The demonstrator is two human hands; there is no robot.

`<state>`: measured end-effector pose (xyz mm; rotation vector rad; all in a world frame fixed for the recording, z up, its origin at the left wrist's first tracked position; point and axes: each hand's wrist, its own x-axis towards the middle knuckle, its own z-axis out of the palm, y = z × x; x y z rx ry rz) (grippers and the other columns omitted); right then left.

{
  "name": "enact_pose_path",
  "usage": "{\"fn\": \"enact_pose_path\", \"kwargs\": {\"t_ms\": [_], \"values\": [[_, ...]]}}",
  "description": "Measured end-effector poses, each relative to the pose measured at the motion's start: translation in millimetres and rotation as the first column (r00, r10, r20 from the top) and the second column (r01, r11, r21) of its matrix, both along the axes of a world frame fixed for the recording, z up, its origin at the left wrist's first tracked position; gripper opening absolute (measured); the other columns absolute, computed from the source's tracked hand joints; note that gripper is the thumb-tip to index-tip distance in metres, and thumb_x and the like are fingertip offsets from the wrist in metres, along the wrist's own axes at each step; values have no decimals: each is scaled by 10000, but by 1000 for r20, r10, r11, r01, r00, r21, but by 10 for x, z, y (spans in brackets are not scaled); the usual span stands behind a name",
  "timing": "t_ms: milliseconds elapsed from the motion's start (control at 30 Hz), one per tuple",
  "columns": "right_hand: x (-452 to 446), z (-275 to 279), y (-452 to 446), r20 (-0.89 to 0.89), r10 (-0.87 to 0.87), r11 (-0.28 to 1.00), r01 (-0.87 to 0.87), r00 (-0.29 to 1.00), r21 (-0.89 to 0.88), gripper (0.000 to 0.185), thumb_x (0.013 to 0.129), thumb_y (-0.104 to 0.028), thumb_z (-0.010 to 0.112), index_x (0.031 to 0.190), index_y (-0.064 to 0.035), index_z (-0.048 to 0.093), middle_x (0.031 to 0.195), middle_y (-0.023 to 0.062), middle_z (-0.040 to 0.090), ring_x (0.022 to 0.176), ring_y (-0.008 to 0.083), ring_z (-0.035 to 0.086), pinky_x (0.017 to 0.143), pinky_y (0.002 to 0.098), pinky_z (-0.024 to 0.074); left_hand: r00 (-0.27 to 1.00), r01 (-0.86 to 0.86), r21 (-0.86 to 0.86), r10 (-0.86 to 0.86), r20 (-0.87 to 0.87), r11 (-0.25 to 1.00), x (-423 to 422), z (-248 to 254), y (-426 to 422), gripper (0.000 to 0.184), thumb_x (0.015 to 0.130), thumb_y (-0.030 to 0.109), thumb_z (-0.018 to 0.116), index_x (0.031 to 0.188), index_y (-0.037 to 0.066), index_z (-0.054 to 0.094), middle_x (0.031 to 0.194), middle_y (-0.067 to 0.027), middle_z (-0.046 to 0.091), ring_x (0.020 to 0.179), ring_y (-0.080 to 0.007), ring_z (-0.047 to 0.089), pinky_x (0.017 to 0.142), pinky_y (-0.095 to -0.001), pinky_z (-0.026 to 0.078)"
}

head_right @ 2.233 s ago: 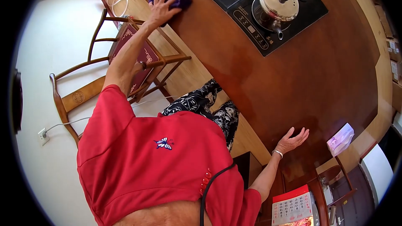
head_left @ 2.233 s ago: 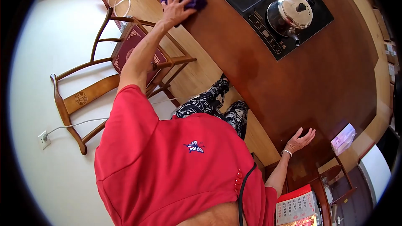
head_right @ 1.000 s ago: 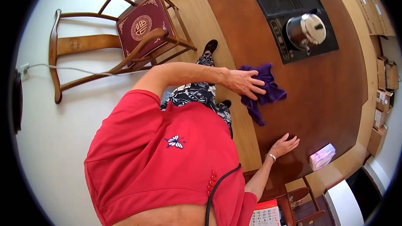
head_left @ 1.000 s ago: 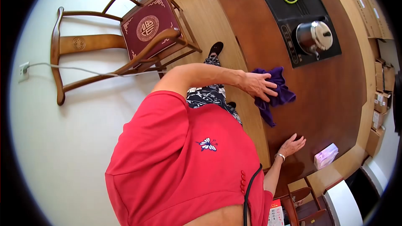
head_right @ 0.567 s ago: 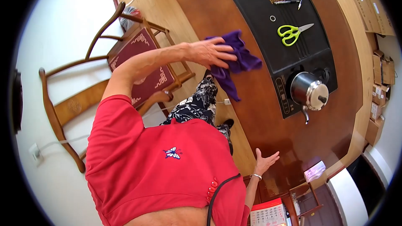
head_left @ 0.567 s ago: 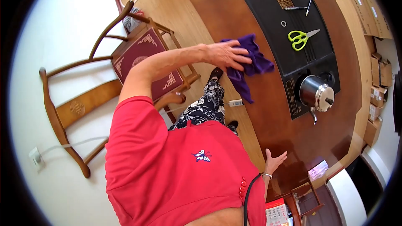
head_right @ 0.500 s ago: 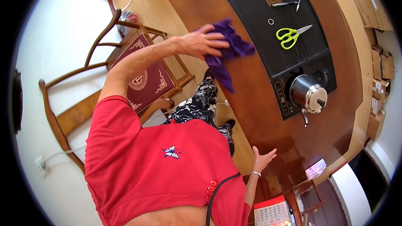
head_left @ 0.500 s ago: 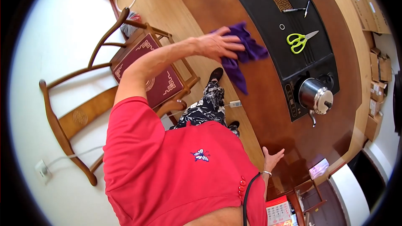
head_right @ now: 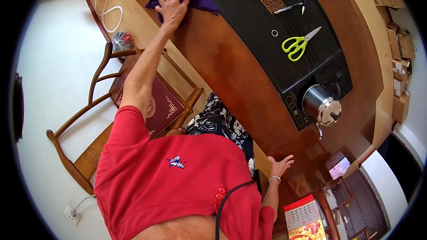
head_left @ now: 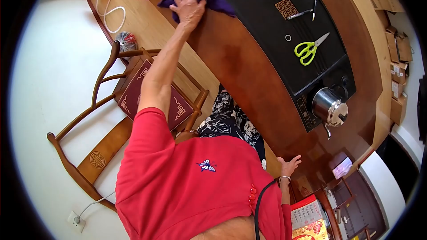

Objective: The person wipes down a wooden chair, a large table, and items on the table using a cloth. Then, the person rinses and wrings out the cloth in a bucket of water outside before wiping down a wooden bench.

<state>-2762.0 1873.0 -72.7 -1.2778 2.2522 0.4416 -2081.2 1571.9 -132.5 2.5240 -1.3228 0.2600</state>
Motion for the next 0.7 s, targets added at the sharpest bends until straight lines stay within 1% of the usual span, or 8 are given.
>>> {"fn": "enact_pose_path", "kwargs": {"t_ms": [133,200,233,267,300,500,633,700], "values": [[-187,-143,83,-13,92,995,-92,996,-45,1311,606,-590,806,1511,-52,25,1480,407,79,1335,584,199,1109,536,242,976,219,-49,-218,15,975,-658,149,-230,550,745,378,710,1242,267,500,1192,-9,479,1173,-305,405,811,-621,368],[47,63,-94,-15,-37,995,38,999,88,1283,629,-540,815,1492,12,42,1485,399,72,1365,560,150,1122,538,207,923,379,-57,-382,-39,923,-1085,298,-301,507,773,347,690,1223,219,493,1152,-27,491,1152,-312,415,798,-639,383],[-86,-103,38,-49,102,994,-103,994,-37,1252,646,-529,808,1480,51,77,1489,383,115,1355,547,197,1112,541,221,904,426,-22,-427,-4,904,-1322,388,-290,483,793,332,671,1211,163,497,1190,-78,492,1174,-339,420,837,-677,384],[-256,-152,105,55,78,993,-73,995,-90,1194,658,-494,805,1466,79,138,1493,351,169,1358,503,237,1108,523,242,874,464,130,-477,92,876,-1551,513,-236,525,811,375,641,1251,126,501,1296,-155,466,1240,-390,406,902,-697,372],[94,182,-281,72,280,956,-272,957,-106,1065,695,-418,782,1466,43,211,1496,312,218,1372,444,259,1104,495,268,825,517,186,-544,154,836,-1713,637,-172,586,824,437,605,1302,118,495,1388,-203,413,1293,-430,374,921,-698,374],[723,-740,-1378,61,210,965,-198,976,-171,1027,703,-386,768,1463,36,222,1498,308,214,1374,438,260,1106,484,271,586,805,30,-785,-199,593,-2161,225,-263,575,774,366,697,1278,173,499,1398,-105,397,1298,-350,339,915,-657,365],[652,-793,-1385,89,190,970,-173,978,-171,1002,709,-365,758,1461,32,229,1500,305,211,1375,433,260,1107,477,273,550,834,139,-788,-277,534,-2105,347,-369,551,785,343,689,1283,183,516,1449,-89,375,1357,-348,292,903,-616,356],[538,-798,-1313,105,187,970,-167,977,-176,989,712,-354,753,1460,29,233,1501,304,209,1376,431,260,1107,474,273,556,830,51,-816,-158,555,-2011,316,-413,477,716,294,710,1161,197,568,1305,-55,447,1244,-299,379,851,-578,397]]}}
